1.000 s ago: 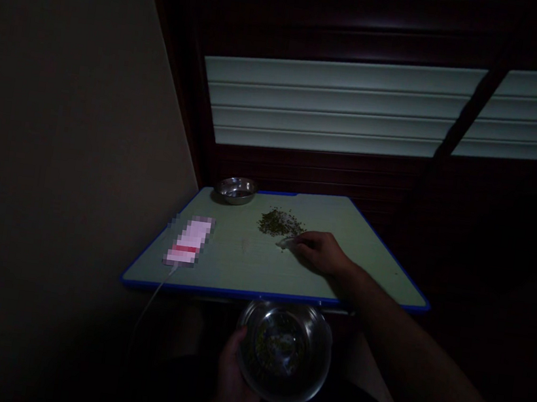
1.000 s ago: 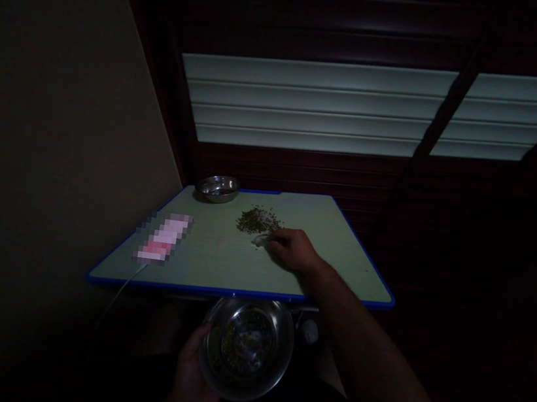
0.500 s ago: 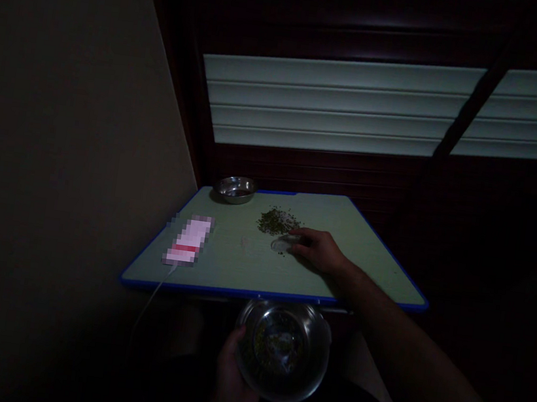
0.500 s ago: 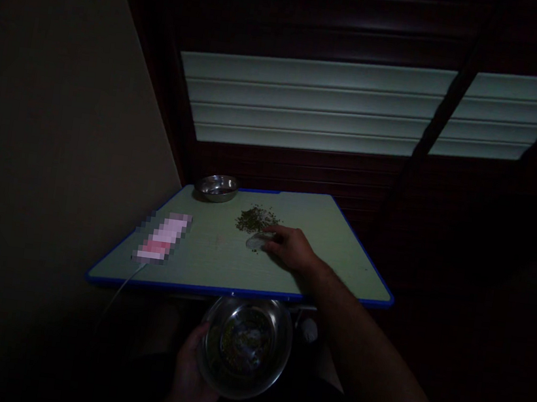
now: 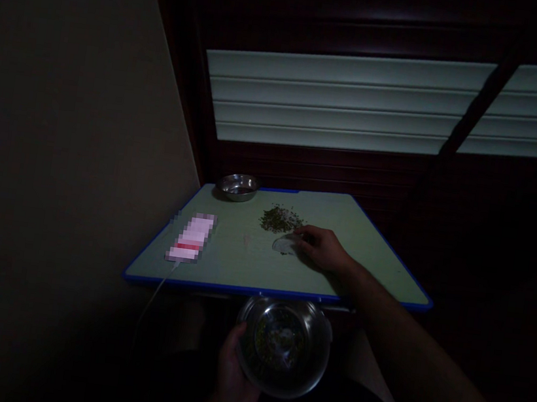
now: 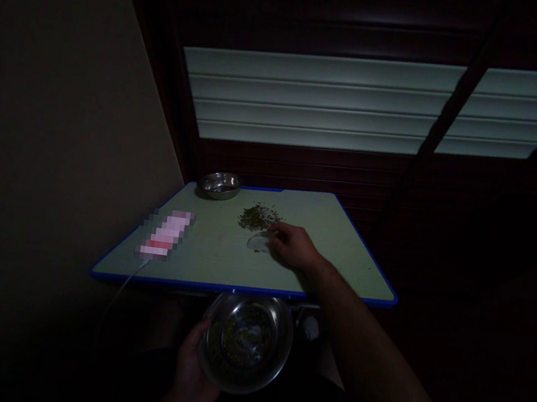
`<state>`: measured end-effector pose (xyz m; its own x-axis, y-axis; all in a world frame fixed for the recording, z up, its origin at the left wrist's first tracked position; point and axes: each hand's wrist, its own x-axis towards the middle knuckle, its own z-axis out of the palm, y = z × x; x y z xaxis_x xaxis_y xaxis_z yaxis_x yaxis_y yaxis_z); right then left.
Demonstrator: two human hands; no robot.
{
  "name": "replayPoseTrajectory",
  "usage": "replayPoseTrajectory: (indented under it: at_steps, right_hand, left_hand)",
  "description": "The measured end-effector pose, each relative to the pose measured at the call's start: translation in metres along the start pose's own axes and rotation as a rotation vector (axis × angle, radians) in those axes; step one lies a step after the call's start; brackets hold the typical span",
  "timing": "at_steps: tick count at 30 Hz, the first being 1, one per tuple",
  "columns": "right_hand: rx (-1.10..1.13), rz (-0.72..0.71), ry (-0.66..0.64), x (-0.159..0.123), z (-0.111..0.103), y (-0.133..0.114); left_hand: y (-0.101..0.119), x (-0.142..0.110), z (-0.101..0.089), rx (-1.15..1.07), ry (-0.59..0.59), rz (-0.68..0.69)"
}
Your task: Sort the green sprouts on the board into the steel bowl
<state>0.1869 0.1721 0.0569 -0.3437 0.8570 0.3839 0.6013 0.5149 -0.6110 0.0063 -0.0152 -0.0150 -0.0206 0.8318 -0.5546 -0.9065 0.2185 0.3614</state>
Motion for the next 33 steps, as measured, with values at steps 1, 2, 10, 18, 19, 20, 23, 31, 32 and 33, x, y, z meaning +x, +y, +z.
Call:
replayPoseTrajectory:
  at_steps: [1, 2, 10, 18, 19, 20, 23, 31, 32, 33]
  right_hand:
    - [0.02, 0.0, -0.005, 0.0, 0.0, 0.0]
    - [0.045, 0.002, -0.013, 0.0, 0.0, 0.0]
    - [0.294, 0.097, -0.158, -0.002, 0.002, -0.003]
    - [0.491, 0.214, -0.331, -0.006, -0.002, -0.018]
    - [0.498, 0.215, -0.343, -0.007, -0.003, -0.02]
    - [0.498, 0.214, -0.356, -0.008, -0.004, -0.021]
    - [0.486, 0.196, -0.399, -0.009, -0.006, -0.024]
    - [0.451, 0.171, -0.497, -0.011, -0.009, -0.03]
    - [0.446, 0.16, -0.509, -0.011, -0.01, -0.03]
    - [0.444, 0.146, -0.52, -0.012, -0.01, -0.031]
  left_hand:
    - [0.0, -0.001, 0.001, 0.01, 0.013, -0.008]
    - [0.001, -0.002, 0.002, 0.013, 0.017, -0.012]
    - [0.001, -0.001, 0.001, 0.015, 0.017, 0.022]
    - [0.001, 0.002, 0.002, 0.029, 0.03, 0.027]
    - [0.001, 0.001, 0.002, 0.033, 0.027, 0.03]
    - [0.002, 0.0, 0.003, 0.036, 0.018, 0.034]
    - [0.003, -0.002, 0.006, 0.052, 0.048, 0.027]
    - [0.004, -0.004, 0.009, 0.057, -0.01, 0.073]
    - [0.004, -0.004, 0.009, 0.056, -0.021, 0.076]
    - [0.004, -0.004, 0.009, 0.054, -0.027, 0.078]
